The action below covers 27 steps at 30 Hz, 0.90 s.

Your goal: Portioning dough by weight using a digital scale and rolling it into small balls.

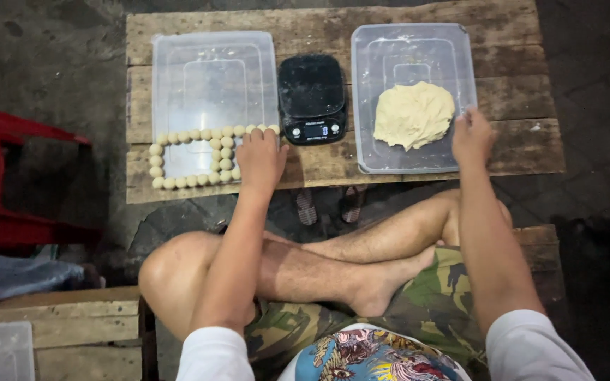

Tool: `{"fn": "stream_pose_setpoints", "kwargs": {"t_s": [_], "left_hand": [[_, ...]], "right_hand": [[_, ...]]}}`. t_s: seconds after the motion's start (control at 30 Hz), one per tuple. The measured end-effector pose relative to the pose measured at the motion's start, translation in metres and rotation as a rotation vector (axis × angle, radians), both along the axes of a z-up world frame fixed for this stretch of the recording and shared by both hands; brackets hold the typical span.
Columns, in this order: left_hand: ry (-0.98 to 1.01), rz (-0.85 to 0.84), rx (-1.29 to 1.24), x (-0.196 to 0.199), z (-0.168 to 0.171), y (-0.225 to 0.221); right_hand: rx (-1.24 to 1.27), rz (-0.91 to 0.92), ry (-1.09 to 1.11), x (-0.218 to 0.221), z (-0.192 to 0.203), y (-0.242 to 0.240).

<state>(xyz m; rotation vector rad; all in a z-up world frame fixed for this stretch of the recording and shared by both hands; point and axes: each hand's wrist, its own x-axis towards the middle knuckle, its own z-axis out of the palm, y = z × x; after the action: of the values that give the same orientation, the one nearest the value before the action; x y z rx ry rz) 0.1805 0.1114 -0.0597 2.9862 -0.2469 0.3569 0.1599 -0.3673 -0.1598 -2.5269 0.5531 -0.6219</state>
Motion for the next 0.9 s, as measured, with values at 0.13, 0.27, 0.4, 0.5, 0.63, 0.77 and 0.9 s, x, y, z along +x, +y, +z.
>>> {"fn": "stream_pose_setpoints", "kwargs": {"t_s": [0.13,0.27,0.4,0.5,0.63,0.77,0.9], "left_hand": [[-0.264,-0.390,-0.145,-0.006,0.009,-0.029],[-0.204,-0.663,-0.219,-0.021,-0.010,-0.084],[-0.141,-0.788,-0.260,-0.024,-0.035,-0.133],[-0.136,-0.813,-0.247,-0.017,-0.064,-0.159],[0.029,-0.743,-0.340,-0.007,-0.094,-0.179],[0.160,-0.630,-0.406,-0.008,-0.106,-0.188],[0.154,-0.589,-0.398,-0.011,-0.111,-0.193]], "right_hand": [[0.092,0.027,0.170,-0.003,0.016,0.021],[0.057,0.210,0.330,-0.027,0.081,0.079],[-0.020,0.169,0.485,-0.023,0.089,0.088],[-0.143,0.185,0.426,-0.017,0.078,0.077],[-0.198,0.207,0.399,-0.016,0.074,0.068],[-0.244,0.264,0.195,-0.016,0.051,0.055],[-0.288,0.274,0.139,-0.021,0.053,0.057]]}}
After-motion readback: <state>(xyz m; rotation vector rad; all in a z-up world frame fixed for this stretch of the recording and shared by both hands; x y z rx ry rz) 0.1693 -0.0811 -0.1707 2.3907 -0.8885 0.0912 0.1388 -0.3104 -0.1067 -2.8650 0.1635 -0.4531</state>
